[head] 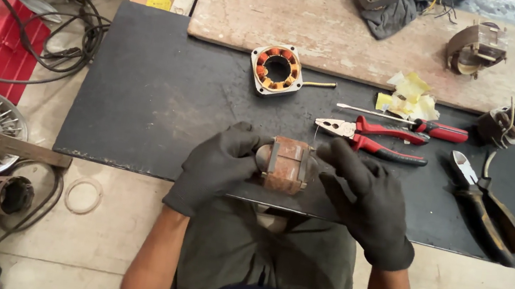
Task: Inspecting a motor stator and handling copper wire coils at a repair bench
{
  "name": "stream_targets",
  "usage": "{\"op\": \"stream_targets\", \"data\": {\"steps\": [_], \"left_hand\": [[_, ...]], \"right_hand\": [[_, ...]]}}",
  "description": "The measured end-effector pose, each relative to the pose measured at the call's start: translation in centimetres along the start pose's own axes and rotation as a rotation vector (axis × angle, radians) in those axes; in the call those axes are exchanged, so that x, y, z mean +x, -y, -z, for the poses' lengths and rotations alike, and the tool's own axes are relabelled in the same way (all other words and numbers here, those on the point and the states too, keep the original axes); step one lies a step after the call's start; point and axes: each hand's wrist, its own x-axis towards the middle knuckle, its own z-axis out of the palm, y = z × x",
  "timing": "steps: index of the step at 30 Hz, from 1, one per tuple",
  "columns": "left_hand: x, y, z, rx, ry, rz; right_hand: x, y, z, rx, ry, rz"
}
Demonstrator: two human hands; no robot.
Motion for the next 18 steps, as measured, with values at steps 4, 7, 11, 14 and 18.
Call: {"op": "stream_targets", "data": {"steps": [4,7,11,14,18], "left_hand": [[0.0,-0.3,0.1,0.030,0.016,-0.041],[-0.1,0.7,-0.1,0.136,0.029,-0.091],[0.0,1.2,0.0,0.007,0.037,-0.190],[-0.7,0.8,0.4,-0.152,-0.002,-0.160],[-1.8,0.3,0.2,-0.215,-0.194,0.015]], "right_hand": [[-0.5,-1.0,-0.7,-0.052,0.073,-0.015],[-0.8,-1.7,-1.2,-0.072,0.043,0.000],[-1.8,-2.3,-1.1,-0.154,-0.045,-0.012],[-1.1,-1.1,-0.3,-0.188,-0.099,0.066],[-3.1,-0.8,-1.0,-0.174,-0.044,0.141]]}}
